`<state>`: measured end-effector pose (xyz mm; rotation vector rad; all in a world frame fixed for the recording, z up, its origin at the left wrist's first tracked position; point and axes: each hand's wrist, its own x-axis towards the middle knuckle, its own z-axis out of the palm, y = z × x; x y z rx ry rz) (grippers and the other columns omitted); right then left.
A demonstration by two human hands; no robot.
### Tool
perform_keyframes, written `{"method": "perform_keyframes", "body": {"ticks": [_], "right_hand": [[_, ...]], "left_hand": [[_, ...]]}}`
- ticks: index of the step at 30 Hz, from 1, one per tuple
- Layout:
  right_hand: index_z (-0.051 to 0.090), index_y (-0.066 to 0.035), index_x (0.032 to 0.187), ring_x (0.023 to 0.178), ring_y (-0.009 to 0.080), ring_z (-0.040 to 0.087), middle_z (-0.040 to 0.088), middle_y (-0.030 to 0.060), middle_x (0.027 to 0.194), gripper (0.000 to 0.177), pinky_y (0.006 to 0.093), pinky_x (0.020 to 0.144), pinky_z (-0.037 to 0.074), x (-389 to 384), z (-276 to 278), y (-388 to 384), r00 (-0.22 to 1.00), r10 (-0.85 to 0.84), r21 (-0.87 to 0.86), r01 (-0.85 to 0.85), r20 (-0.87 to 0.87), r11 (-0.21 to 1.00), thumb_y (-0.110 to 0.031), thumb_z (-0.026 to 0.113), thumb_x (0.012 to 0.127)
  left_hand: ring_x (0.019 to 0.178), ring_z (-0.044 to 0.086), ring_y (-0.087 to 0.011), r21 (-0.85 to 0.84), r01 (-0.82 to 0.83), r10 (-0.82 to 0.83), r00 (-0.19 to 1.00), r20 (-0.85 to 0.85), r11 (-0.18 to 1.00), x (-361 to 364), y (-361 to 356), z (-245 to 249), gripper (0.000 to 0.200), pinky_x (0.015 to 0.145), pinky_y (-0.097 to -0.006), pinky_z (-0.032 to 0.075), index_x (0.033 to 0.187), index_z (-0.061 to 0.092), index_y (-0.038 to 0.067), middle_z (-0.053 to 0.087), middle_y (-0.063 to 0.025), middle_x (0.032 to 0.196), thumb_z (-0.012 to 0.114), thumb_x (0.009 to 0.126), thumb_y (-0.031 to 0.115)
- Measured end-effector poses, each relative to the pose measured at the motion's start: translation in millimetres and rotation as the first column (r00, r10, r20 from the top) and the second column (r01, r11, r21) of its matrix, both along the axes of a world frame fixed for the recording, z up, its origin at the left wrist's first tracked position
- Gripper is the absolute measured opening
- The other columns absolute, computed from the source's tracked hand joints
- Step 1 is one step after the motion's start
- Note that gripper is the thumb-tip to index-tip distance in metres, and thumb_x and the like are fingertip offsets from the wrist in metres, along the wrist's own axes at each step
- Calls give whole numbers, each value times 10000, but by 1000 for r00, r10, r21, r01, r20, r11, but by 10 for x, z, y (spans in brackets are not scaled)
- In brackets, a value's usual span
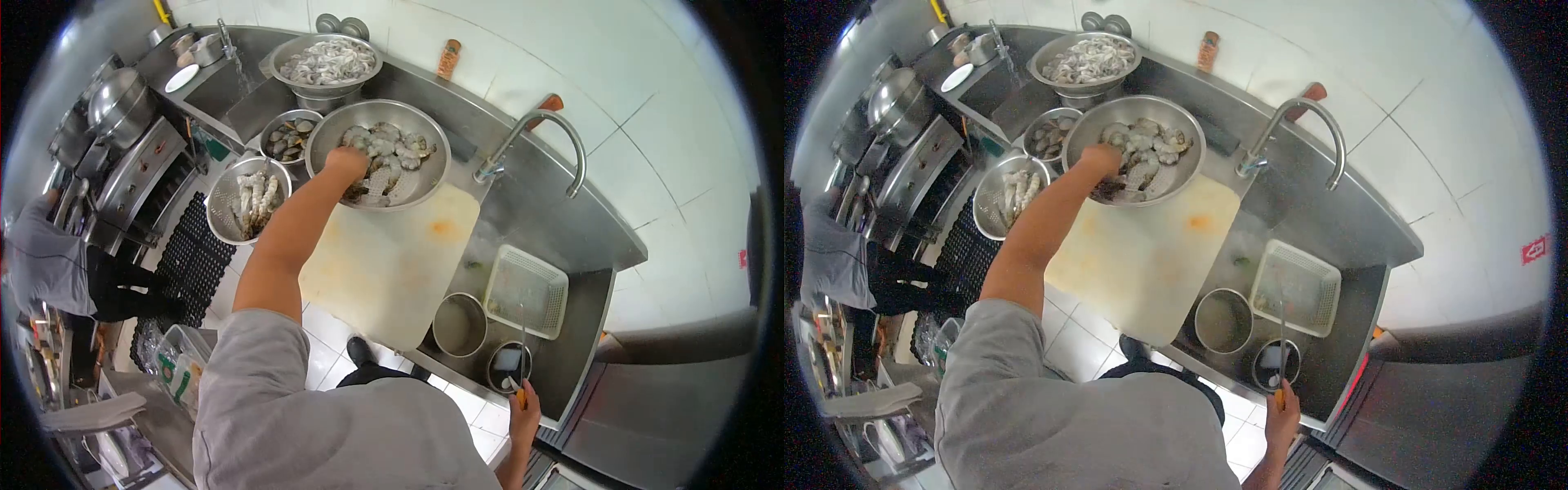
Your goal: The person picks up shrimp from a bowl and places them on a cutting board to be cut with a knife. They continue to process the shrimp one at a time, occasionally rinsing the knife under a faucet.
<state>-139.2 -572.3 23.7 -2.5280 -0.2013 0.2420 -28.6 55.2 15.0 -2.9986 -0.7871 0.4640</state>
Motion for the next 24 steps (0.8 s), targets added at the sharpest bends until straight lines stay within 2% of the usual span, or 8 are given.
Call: {"method": "perform_keyframes", "body": {"ticks": [5, 7, 10, 15, 18, 19, 23, 24], "right_hand": [[545, -34, 1304, 584, 62, 492, 582, 21, 774, 437, 221, 502, 426, -120, -466, -256, 998, -44, 55, 41, 45, 998, -92, 627, 878], [562, -29, 1282, 1100, 264, 596, 610, 183, 1189, 429, 345, 927, 465, -68, -109, 98, 971, -142, 88, 161, -192, 983, -78, 634, 862], [566, -26, 1271, 1082, 260, 599, 613, 183, 1175, 427, 345, 930, 463, 71, 33, 386, 999, 38, 131, -34, -28, 991, -72, 647, 854], [579, -35, 1259, 729, 125, 580, 636, 89, 978, 416, 257, 659, 482, 465, -214, 429, 947, 290, 147, -310, 140, 939, -89, 647, 852], [574, -35, 1263, 670, 101, 555, 617, 67, 877, 414, 245, 605, 460, 720, -329, 447, 927, 374, 193, -366, -2, 910, -95, 643, 859], [549, -32, 1275, 937, 264, 658, 639, 188, 1114, 437, 360, 860, 508, 768, -172, 544, 911, 357, 200, -318, -207, 927, -195, 631, 878], [506, -45, 1300, 631, 193, 634, 636, 168, 965, 456, 349, 610, 527, 1017, -106, 735, 806, 460, 257, -387, -373, 886, -244, 600, 901], [506, -42, 1282, 629, 195, 630, 637, 158, 935, 443, 350, 606, 520, 1068, -93, 762, 778, 485, 246, -419, -398, 874, -259, 591, 905]], "left_hand": [[987, 672, -288, -9, -19, 19, 999, 37, 1000, 37, -155, -120, 248, 801, -398, 545, 1022, 727, 95, 689, -127, 1085, 594, 817, 141], [986, 672, -289, -8, -46, 46, 994, 99, 999, 73, -119, -253, 243, 801, -391, 547, 1016, 728, 91, 693, -135, 1065, 596, 819, 141], [985, 671, -297, -4, -104, 102, 969, 227, 995, 29, -127, -262, 226, 800, -388, 549, 1001, 723, 76, 690, -155, 1051, 591, 831, 144], [931, 666, -326, -5, -106, 94, 853, 513, 994, -90, -340, 61, 196, 771, -412, 552, 1021, 626, 46, 636, -174, 1060, 545, 863, 129], [934, 629, -348, 29, 170, -153, 787, 598, 985, -295, -740, 413, 231, 763, -446, 533, 1072, 530, 38, 566, -165, 1056, 534, 845, 81], [957, 606, -359, -11, 239, -178, 751, 635, 971, -387, -969, 493, 289, 789, -457, 518, 1101, 526, 32, 558, -163, 1044, 561, 817, 71], [1010, 557, -348, 94, 439, -373, 607, 702, 893, -876, -1801, 180, 231, 810, -431, 495, 1051, 507, 29, 531, -167, 1058, 488, 821, 18], [1013, 554, -344, 44, 395, -337, 714, 613, 918, -996, -1993, 57, 249, 827, -425, 491, 1070, 511, 34, 531, -164, 1064, 489, 822, 24]]}}
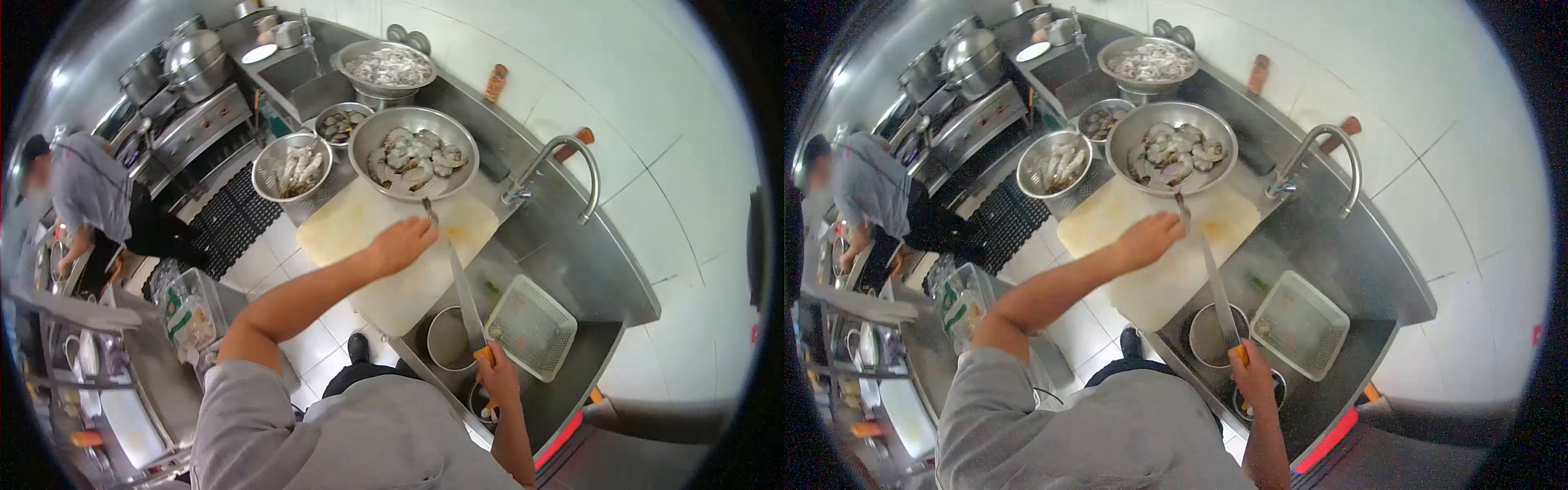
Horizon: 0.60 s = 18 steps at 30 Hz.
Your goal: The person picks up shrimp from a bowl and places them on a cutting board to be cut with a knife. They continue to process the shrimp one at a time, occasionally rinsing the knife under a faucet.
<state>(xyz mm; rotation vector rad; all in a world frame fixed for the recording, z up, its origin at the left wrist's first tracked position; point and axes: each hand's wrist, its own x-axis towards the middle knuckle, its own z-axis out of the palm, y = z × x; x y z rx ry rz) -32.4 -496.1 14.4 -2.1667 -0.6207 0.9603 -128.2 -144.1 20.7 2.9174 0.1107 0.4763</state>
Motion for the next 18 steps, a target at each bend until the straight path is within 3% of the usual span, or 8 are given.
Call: {"method": "perform_keyframes", "body": {"ticks": [2, 4, 5, 8, 11, 14, 15, 18], "right_hand": [[508, -36, 1246, 624, 199, 622, 638, 137, 874, 424, 350, 598, 507, 122, 79, 160, 997, 73, -43, -75, -38, 996, -290, 575, 914], [510, -31, 1204, 627, 205, 628, 638, 126, 820, 402, 354, 601, 500, 298, -86, 206, 987, 156, 22, -155, -49, 988, -307, 564, 917], [511, -28, 1183, 628, 209, 630, 639, 121, 793, 394, 356, 603, 497, 360, -177, 183, 981, 184, 45, -182, -60, 982, -316, 559, 918], [521, -48, 1159, 641, 225, 640, 636, 127, 751, 353, 378, 623, 500, 546, -282, 240, 963, 271, 80, -270, 2, 959, -304, 541, 917], [514, -74, 1198, 620, 237, 643, 639, 136, 751, 355, 390, 625, 503, 793, -445, 278, 910, 408, -94, -401, 74, 911, -295, 508, 921], [507, -105, 1271, 520, 153, 582, 644, 92, 780, 397, 312, 533, 496, 807, -174, 391, 942, 336, -10, -336, 0, 942, -259, 510, 906], [430, -194, 1409, 503, 144, 567, 622, 89, 755, 519, 300, 519, 488, 835, -156, 417, 937, 344, -12, -346, -57, 938, -264, 530, 905], [305, -281, 1485, 498, 150, 556, 624, 83, 765, 610, 314, 528, 491, 922, -31, 562, 888, 430, -36, -441, -166, 897, -309, 535, 920]], "left_hand": [[1022, 551, -336, 9, -118, 118, 975, -188, 993, -166, -235, -247, 271, 851, -422, 486, 1091, 518, 39, 534, -158, 1079, 496, 821, 40], [1035, 549, -328, 9, -223, 215, 926, -312, 975, -312, -404, -486, 278, 864, -429, 481, 1093, 526, 41, 538, -152, 1097, 508, 817, 58], [1041, 547, -323, -1, -315, 304, 916, -261, 949, -349, -496, -576, 271, 862, -442, 477, 1069, 533, 44, 555, -152, 1095, 554, 807, 108], [1056, 542, -319, 19, -385, 384, 913, -135, 923, -319, -587, -503, 280, 850, -445, 482, 1061, 539, 47, 568, -152, 1085, 590, 808, 155], [1025, 556, -331, -59, -474, 459, 872, -172, 878, -168, -646, -613, 263, 846, -430, 486, 1010, 560, 38, 590, -151, 1050, 627, 802, 184], [988, 576, -331, -140, -533, 521, 846, -113, 834, -68, -676, -645, 286, 824, -432, 498, 1023, 575, 29, 600, -139, 1058, 655, 781, 160], [973, 585, -329, -177, -548, 543, 836, -82, 818, -55, -701, -637, 301, 813, -434, 503, 1032, 581, 27, 604, -132, 1059, 668, 770, 147], [972, 598, -366, -279, -592, 592, 800, -95, 756, -42, -762, -630, 310, 800, -460, 508, 1056, 575, 23, 606, -149, 1095, 661, 805, 183]]}}
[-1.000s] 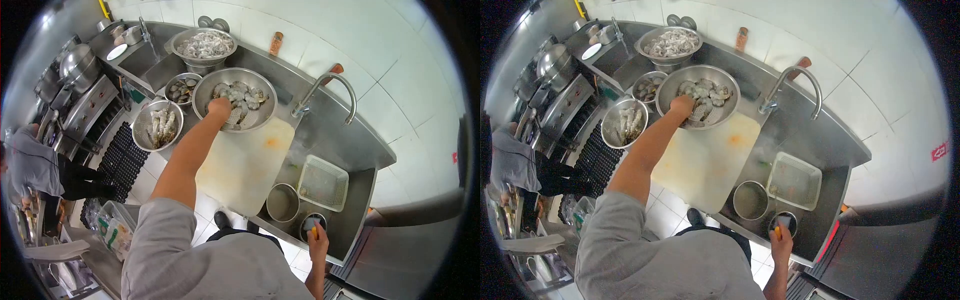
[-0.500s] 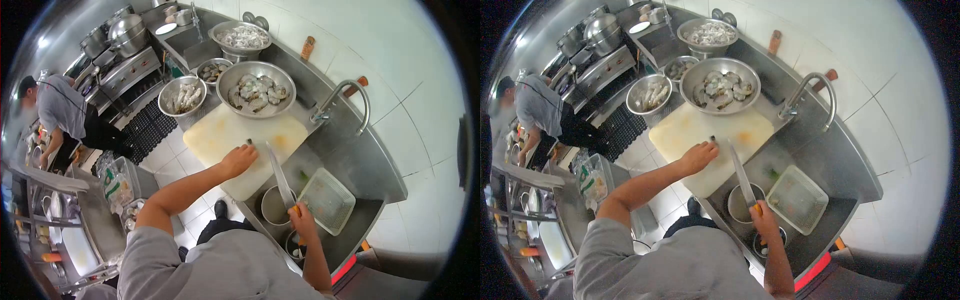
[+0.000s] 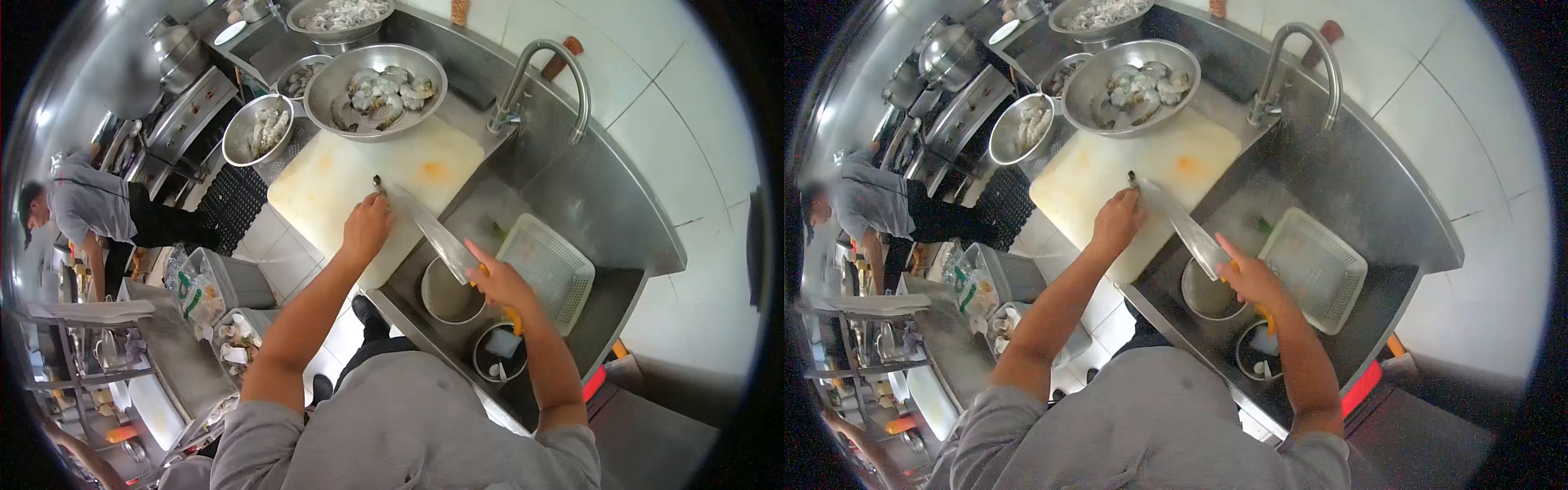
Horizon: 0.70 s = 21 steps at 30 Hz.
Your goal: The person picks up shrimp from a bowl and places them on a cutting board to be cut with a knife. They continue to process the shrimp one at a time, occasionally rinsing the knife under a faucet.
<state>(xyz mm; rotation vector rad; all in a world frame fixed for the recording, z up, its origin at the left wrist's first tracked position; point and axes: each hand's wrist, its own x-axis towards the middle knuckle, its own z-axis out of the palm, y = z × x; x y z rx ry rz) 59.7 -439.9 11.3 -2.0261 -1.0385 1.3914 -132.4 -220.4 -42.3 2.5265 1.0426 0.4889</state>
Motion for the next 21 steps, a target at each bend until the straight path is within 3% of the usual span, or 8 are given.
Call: {"method": "perform_keyframes", "body": {"ticks": [3, 6, 9, 12, 15, 21], "right_hand": [[293, -330, 1484, 480, 110, 504, 599, 37, 773, 621, 268, 481, 461, 81, -101, 97, 995, 25, -23, -27, -93, 999, -325, 555, 920], [305, -328, 1480, 475, 108, 478, 563, 23, 755, 610, 262, 468, 446, 114, -91, 196, 992, 26, -40, -31, -124, 999, -325, 557, 925], [315, -320, 1478, 487, 104, 483, 553, 22, 750, 609, 264, 463, 442, 185, -173, 251, 988, 58, -24, -62, -142, 998, -327, 567, 924], [336, -289, 1474, 489, 104, 485, 546, 21, 744, 601, 264, 460, 436, 233, -295, 291, 984, 71, 23, -68, -164, 997, -323, 574, 922], [349, -255, 1470, 482, 107, 490, 547, 26, 739, 598, 267, 461, 434, 231, -288, 328, 984, 81, 60, -73, -156, 996, -321, 576, 921], [348, -244, 1471, 473, 111, 483, 543, 31, 723, 604, 274, 459, 425, 159, -214, 327, 990, 79, 67, -72, -118, 995, -315, 578, 917]], "left_hand": [[984, 608, -389, -135, -28, 33, 999, 36, 991, -63, -40, 78, 383, 796, -443, 516, 1140, 576, 25, 598, -160, 1181, 650, 842, 253], [1106, 564, -376, -222, -175, 177, 984, -11, 959, -292, -51, 63, 510, 877, -445, 482, 1276, 530, 43, 554, -151, 1297, 640, 862, 320], [1332, 404, -328, -50, 52, -54, 998, -44, 997, -489, -43, 16, 658, 1062, -456, 353, 1417, 387, 48, 424, -152, 1445, 630, 885, 350], [1449, 181, -271, -88, 212, -222, 967, -124, 973, -504, -144, 22, 793, 1146, -519, 151, 1504, 201, 94, 217, -106, 1563, 565, 905, 466], [1462, 131, -243, -129, 218, -244, 939, -241, 967, -436, -163, -14, 830, 1152, -547, 73, 1518, 145, 113, 144, -74, 1585, 485, 911, 566], [1456, 158, -246, -52, 230, -235, 929, -286, 972, -430, -170, -75, 839, 1140, -573, 94, 1514, 157, 103, 157, -79, 1582, 449, 908, 604]]}}
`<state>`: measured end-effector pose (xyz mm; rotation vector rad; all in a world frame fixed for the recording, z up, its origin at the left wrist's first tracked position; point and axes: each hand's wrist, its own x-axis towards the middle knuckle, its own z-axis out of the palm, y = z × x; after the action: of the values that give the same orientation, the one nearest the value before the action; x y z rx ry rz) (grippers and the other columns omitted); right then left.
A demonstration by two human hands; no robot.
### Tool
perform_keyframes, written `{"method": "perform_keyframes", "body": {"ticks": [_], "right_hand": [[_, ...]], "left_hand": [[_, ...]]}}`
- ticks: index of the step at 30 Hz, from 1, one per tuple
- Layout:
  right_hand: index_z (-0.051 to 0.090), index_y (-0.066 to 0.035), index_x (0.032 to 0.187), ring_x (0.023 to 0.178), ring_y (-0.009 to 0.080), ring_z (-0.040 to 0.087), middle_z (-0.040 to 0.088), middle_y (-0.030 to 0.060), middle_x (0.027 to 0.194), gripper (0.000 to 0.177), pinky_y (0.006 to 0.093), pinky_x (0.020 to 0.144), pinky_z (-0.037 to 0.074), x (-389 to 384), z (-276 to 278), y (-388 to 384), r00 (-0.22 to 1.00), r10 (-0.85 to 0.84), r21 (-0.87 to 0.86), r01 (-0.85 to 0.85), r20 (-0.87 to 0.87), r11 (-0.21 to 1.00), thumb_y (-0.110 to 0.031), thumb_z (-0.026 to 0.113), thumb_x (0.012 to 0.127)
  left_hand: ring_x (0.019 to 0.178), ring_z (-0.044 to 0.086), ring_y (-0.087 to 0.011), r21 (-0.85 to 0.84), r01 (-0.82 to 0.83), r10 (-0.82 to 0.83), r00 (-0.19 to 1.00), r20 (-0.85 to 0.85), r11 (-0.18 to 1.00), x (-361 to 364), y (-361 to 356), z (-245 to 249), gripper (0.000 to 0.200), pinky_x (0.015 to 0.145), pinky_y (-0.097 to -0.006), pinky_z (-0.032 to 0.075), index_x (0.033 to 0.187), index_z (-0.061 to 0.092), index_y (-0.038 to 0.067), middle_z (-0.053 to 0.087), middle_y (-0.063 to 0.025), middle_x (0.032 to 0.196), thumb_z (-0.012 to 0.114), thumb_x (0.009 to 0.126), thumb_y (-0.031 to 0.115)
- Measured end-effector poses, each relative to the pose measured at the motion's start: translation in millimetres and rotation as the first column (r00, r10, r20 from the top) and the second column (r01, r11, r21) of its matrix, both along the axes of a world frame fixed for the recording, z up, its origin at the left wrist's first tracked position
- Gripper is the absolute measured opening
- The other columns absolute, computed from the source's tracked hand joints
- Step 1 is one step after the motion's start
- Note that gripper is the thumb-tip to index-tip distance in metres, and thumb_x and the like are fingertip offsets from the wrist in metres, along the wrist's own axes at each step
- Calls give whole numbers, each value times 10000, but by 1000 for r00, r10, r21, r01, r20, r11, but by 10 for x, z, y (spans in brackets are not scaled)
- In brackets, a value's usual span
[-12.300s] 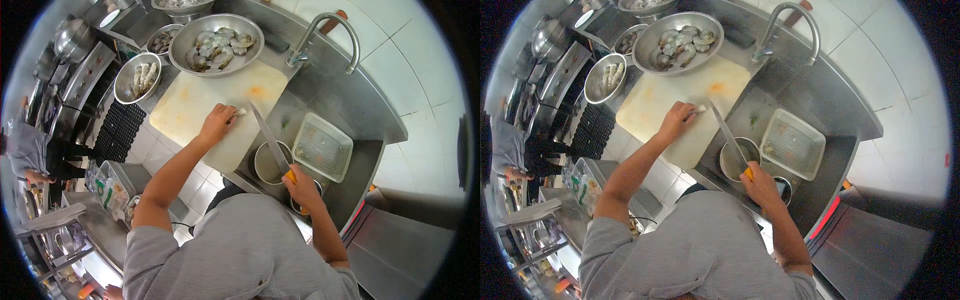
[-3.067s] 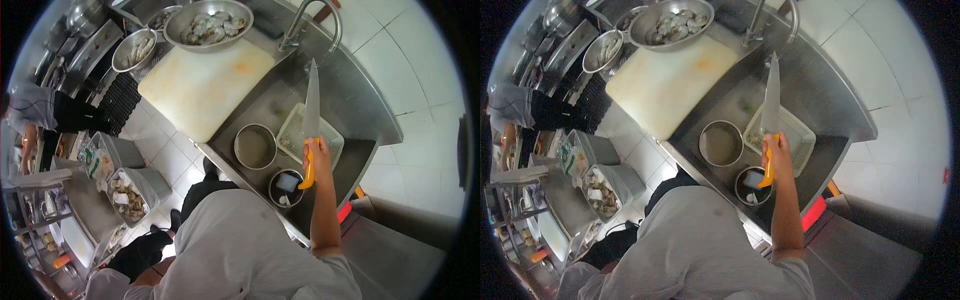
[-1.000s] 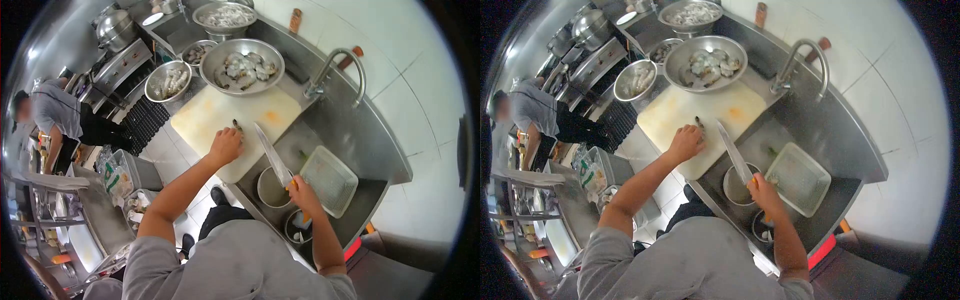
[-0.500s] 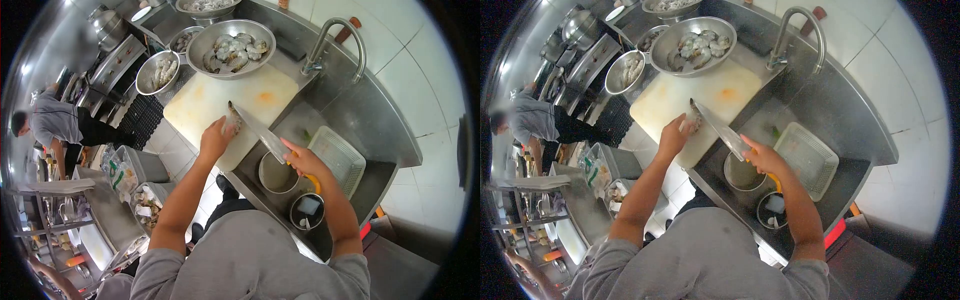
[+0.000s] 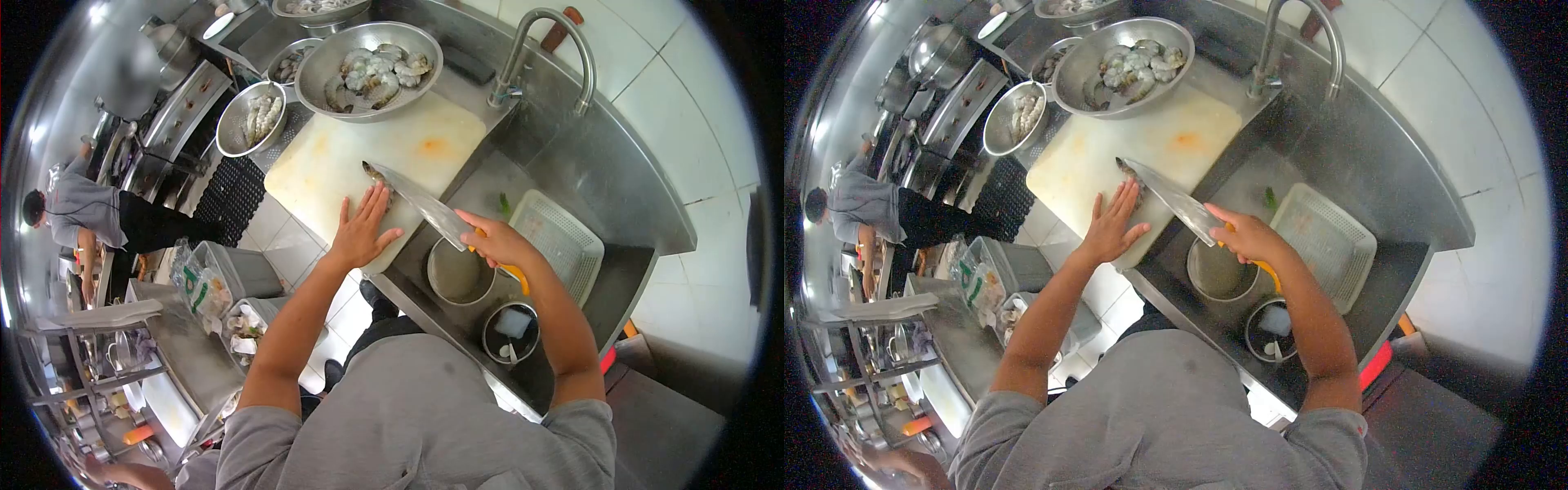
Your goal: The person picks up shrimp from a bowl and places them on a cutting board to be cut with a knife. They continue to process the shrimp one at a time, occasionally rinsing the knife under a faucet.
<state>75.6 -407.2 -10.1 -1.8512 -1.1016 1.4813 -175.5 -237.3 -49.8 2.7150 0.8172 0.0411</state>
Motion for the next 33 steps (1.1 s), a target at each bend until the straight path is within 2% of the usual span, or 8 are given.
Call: {"method": "perform_keyframes", "body": {"ticks": [9, 15, 16, 19, 20, 23, 30, 33], "right_hand": [[348, -269, 1470, 485, 121, 485, 561, 45, 703, 593, 294, 499, 454, -334, 154, -442, 994, -59, -26, 62, 90, 998, -335, 570, 924], [350, -236, 1467, 511, 150, 524, 617, 104, 744, 596, 324, 559, 490, -879, 181, -732, 974, -218, -74, 222, 63, 972, -333, 569, 922], [364, -216, 1457, 609, 233, 617, 658, 159, 815, 584, 365, 652, 516, -953, 287, -735, 977, -199, -119, 208, 81, 971, -326, 565, 920], [382, -200, 1443, 800, 354, 675, 671, 226, 906, 571, 408, 768, 510, -1171, 224, -787, 954, -211, 8, 214, 213, 977, -325, 561, 916], [387, -187, 1435, 967, 431, 636, 655, 273, 983, 566, 443, 858, 480, -1196, 287, -816, 961, -232, -78, 245, 149, 966, -327, 557, 914], [368, -187, 1443, 967, 430, 634, 649, 282, 984, 579, 448, 848, 484, -1277, 261, -881, 959, -200, -48, 214, 202, 976, -324, 556, 913], [324, -195, 1460, 952, 427, 639, 653, 269, 989, 610, 451, 837, 489, -1293, 289, -936, 974, -189, -83, 200, 126, 976, -316, 558, 910], [331, -197, 1455, 927, 425, 642, 654, 266, 982, 601, 462, 825, 495, -1290, 304, -925, 972, -170, -84, 186, 162, 979, -307, 555, 908]], "left_hand": [[1452, 170, -253, 23, 1, -1, 1000, 18, 1000, 11, 12, -40, 853, 1131, -584, 111, 1510, 164, 91, 162, -102, 1579, 431, 902, 627], [1460, 142, -264, 0, -4, 4, 1000, 7, 1000, 9, -3, -16, 859, 1130, -589, 89, 1520, 115, 101, 117, -108, 1587, 445, 909, 605], [1460, 141, -262, 14, -6, 6, 1000, 3, 1000, 15, -5, -24, 864, 1131, -588, 89, 1520, 113, 100, 117, -107, 1587, 445, 907, 610], [1461, 136, -257, 43, -7, 8, 1000, -10, 999, 17, -9, -50, 880, 1133, -586, 90, 1520, 108, 95, 118, -107, 1587, 444, 900, 621], [1462, 134, -256, 46, -7, 7, 1000, -10, 999, 18, -7, -55, 885, 1135, -584, 90, 1520, 106, 91, 118, -108, 1587, 444, 898, 623], [1462, 133, -256, 53, -8, 9, 1000, -19, 999, 25, -15, -35, 903, 1137, -580, 91, 1518, 98, 78, 124, -114, 1585, 449, 893, 627], [1458, 150, -266, 42, -27, 27, 1000, -2, 999, 42, -26, -21, 922, 1134, -588, 94, 1512, 96, 50, 140, -136, 1578, 452, 889, 628], [1457, 152, -267, 53, -28, 28, 1000, 2, 998, 43, -26, -34, 901, 1133, -589, 95, 1510, 108, 45, 145, -136, 1577, 435, 901, 623]]}}
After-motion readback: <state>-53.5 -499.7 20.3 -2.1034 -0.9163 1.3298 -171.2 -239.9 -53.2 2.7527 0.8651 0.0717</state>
